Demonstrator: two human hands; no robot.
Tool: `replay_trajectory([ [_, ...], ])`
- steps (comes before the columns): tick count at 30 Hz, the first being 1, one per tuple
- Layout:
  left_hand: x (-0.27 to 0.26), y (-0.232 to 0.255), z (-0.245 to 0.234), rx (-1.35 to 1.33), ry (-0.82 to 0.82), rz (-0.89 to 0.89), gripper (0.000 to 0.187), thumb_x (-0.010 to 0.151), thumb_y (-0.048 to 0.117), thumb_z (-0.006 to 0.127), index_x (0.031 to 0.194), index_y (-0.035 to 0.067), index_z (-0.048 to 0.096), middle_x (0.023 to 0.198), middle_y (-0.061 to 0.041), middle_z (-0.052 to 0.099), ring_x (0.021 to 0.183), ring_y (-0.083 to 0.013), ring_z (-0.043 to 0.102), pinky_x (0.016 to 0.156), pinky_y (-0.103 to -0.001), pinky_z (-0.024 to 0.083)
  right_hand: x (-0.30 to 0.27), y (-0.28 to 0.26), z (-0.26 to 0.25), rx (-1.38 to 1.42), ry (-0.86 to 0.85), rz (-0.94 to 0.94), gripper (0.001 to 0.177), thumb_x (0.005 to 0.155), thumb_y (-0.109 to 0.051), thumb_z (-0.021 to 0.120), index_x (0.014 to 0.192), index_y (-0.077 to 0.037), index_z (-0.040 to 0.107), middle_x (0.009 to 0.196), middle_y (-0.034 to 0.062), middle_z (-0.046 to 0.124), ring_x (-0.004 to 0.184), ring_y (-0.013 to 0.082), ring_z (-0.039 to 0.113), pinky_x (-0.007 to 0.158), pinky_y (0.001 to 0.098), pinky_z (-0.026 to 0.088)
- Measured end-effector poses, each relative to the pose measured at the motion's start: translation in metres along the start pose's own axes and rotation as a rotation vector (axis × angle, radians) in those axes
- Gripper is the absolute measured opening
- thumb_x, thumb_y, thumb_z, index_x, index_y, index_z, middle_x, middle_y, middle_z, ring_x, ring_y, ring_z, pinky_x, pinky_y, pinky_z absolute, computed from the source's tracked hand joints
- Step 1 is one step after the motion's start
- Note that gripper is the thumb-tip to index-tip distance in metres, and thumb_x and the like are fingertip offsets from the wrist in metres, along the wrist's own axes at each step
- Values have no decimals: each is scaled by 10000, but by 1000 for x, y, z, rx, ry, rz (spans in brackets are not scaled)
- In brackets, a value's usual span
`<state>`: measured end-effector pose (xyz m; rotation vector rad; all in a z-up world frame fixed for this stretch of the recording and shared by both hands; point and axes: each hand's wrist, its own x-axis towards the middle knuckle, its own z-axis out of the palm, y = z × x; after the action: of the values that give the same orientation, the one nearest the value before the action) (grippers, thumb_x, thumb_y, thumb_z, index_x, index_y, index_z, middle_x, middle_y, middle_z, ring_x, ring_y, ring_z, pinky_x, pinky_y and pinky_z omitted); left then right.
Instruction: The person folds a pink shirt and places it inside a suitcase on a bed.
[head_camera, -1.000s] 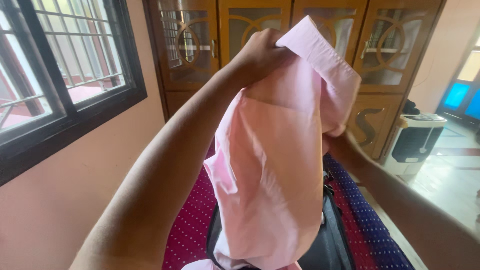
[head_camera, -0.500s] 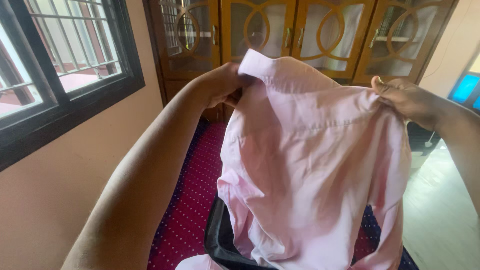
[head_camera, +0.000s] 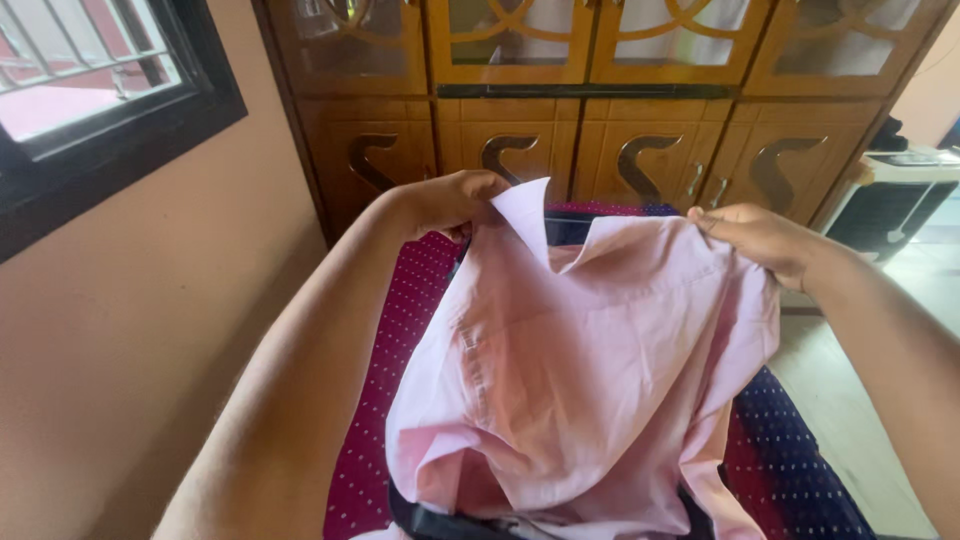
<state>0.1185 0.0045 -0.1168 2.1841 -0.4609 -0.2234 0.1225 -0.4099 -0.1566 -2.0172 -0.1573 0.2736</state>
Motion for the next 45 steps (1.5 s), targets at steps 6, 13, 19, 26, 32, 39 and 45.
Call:
replay_trajectory([
  [6, 106, -96, 25, -103, 194, -50, 299, 863, 95, 665, 1159, 66, 701, 784, -81, 639, 528, -128, 504, 427, -286, 366, 85, 28, 2, -255, -290, 82, 601, 782, -274, 776, 1332, -69, 649, 1263, 47, 750, 1125, 138, 688, 987, 328, 520],
  [13, 237, -190, 49, -699, 474, -291, 244, 907, -22, 606, 1127, -110, 663, 762, -158, 657, 526, -208, 637, 419, -385, 486, 196, 84, 17, -144, 163, -13, 531, 881, -129, 651, 1410, -92, 609, 1267, 134, 703, 1113, 222, 659, 944, 372, 513],
  [19, 229, -245, 91, 6, 693, 157, 455, 771, 162, 791, 1201, 75, 673, 1077, -164, 715, 984, -308, 715, 831, -393, 560, 213, 147, 42, -313, 377, -347, 804, 770, -81, 739, 1499, -99, 400, 1435, 196, 522, 1268, 269, 569, 998, 377, 473],
  [26, 97, -249, 145, 305, 594, -79, 615, 773, 240, 810, 1333, 156, 570, 1370, -183, 545, 1209, -405, 566, 962, -523, 473, 140, 181, 102, -617, 238, -262, 681, 824, -204, 734, 1456, -142, 489, 1464, 127, 518, 992, 344, 673, 942, 412, 536],
  [32, 35, -221, 189, 255, 702, -134, 740, 730, 299, 846, 1367, 133, 509, 1335, -231, 527, 1196, -464, 539, 964, -521, 496, 75, 169, 155, -863, 265, -410, 644, 804, -299, 751, 1396, -186, 524, 1477, 115, 457, 1336, 343, 467, 1115, 498, 327],
  [39, -18, -176, 199, 111, 572, -628, 850, 741, 520, 846, 1378, 103, 467, 1274, -214, 613, 1134, -413, 640, 931, -508, 528, 14, 147, 195, -738, 272, -530, 619, 813, -302, 743, 1377, -168, 527, 1483, 130, 442, 1376, 355, 433, 1112, 519, 327],
  [45, -50, -190, 188, 99, 435, -658, 539, 734, 453, 839, 1070, 59, 687, 1031, -183, 731, 951, -341, 727, 839, -452, 570, -34, 128, 213, -579, 139, -451, 560, 830, -328, 747, 1333, -156, 569, 1419, 112, 546, 1280, 312, 565, 1027, 465, 449],
])
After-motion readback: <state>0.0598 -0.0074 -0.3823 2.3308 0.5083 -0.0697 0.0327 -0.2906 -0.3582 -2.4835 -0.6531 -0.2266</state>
